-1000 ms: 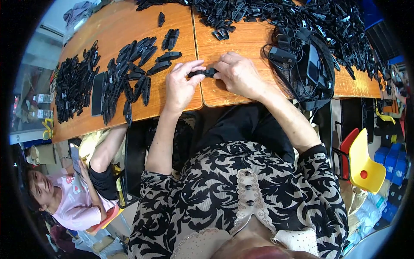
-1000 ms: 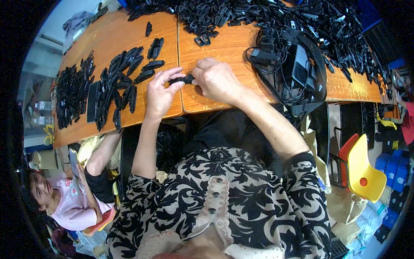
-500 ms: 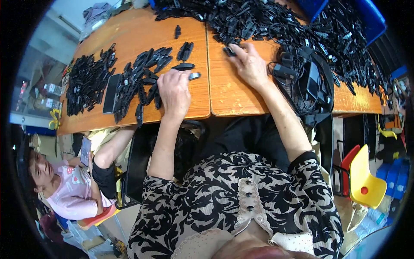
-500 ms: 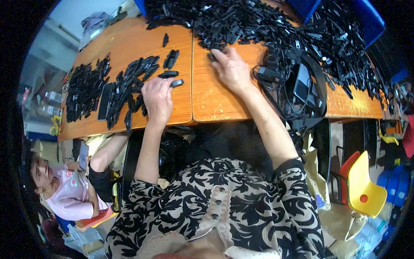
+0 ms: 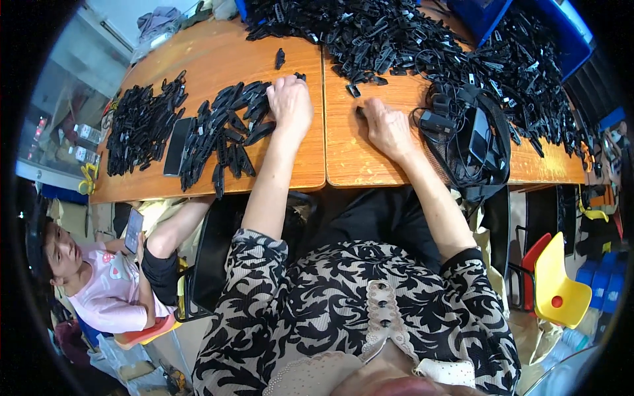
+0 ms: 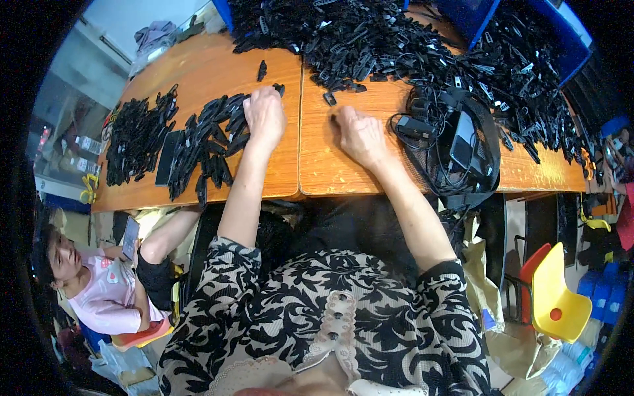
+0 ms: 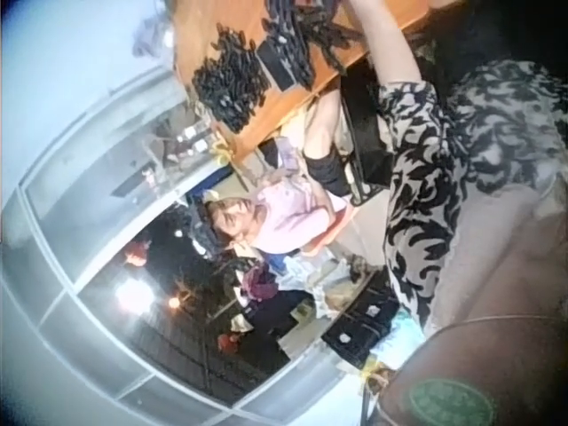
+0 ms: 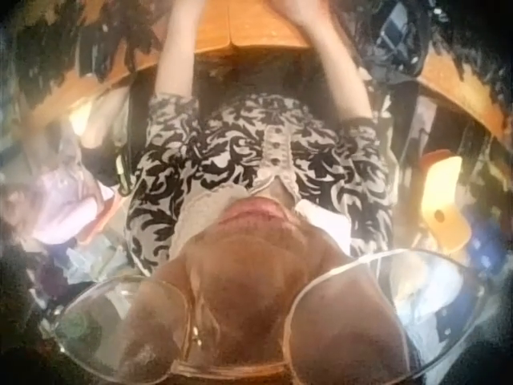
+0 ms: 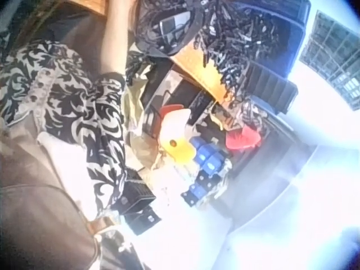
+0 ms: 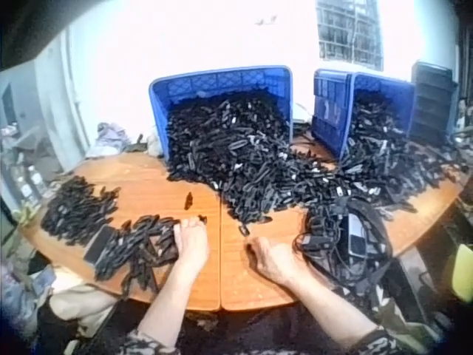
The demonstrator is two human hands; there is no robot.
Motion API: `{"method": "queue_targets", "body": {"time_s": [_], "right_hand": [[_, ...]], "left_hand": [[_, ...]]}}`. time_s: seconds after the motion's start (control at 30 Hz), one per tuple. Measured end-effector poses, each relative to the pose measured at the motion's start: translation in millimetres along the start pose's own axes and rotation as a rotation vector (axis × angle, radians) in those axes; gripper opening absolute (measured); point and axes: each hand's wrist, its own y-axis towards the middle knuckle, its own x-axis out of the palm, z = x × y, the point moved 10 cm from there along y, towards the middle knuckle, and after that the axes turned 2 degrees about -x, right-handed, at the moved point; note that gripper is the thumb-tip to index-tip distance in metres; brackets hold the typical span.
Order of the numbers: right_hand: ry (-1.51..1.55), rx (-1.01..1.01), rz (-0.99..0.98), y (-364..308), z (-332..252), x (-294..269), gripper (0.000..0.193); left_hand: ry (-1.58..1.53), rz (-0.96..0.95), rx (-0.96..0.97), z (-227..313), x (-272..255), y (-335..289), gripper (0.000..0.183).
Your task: The person assembles plastic components by picking pieces from the table and fitting them together by hand.
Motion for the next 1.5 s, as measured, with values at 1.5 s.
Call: {"method": "queue_targets", "body": {"time_s": [1.5], "right_hand": [[0.031, 0.161, 0.12, 37, -3, 16, 0.032]], "left_hand": [[-0.24, 0.33, -0.037, -32, -55, -69, 0.034]]}}
